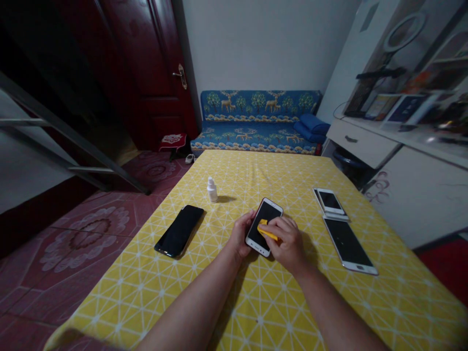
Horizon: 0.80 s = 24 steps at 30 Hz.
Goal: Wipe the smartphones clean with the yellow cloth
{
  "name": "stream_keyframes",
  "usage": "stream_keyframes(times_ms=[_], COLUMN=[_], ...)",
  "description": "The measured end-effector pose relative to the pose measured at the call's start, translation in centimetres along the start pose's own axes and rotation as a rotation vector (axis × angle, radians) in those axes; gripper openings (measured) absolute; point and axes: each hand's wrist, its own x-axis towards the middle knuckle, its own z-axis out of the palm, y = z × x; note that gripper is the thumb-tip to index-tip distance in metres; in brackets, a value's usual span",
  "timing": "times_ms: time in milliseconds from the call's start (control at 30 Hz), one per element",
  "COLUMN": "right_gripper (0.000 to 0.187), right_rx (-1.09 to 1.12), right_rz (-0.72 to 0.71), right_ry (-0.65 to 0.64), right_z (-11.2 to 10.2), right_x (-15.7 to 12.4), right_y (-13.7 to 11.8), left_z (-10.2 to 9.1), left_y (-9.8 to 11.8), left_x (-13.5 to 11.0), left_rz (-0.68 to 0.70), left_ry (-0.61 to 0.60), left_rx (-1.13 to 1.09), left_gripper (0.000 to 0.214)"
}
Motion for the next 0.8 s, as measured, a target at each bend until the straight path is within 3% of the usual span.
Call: stream_keyframes(times_ms=[133,233,367,467,567,667,800], right_gripper=[0.021,0.022,0.026,0.024,0.021,0.019,0.033], right_rx=[0.085,0.054,0.023,0.067,0.09,0.157,0.259], right_rz=[-0.107,-0.077,0.164,0.363,0.47,0.493,0.336], right_ry=[-0.106,-0.095,0.066,0.182,0.23,0.192,-0.014], right_z=[0.2,0.3,0.6,0.7,0.9,1.2,1.6], right_x=[0.2,0.2,-0.2,-0.6,-0.8,-0.8,-0.6], right_y=[-1.5,-1.0,1.6,3.6,4.7,4.3,2.8], left_z=[0.1,0.1,0.0,0.1,0.1,-0.3,-0.9], left_y=[0.4,0.2,-0.4,-0.6,-0.2,0.4,1.1], left_x=[0.1,0.2,0.1,-0.1,0.0,0.4,1.1], left_rz=[0.061,0.055,-0.002,0.052,0.116,0.192,0.289], left_ry=[0.036,0.06,0.054,0.016,0.063,0.156,0.283], left_rx=[0.001,0.006,0.086,0.168,0.17,0.079,-0.068], left_gripper=[0.02,0.018,0.021,0.03,0.036,0.033,0.025])
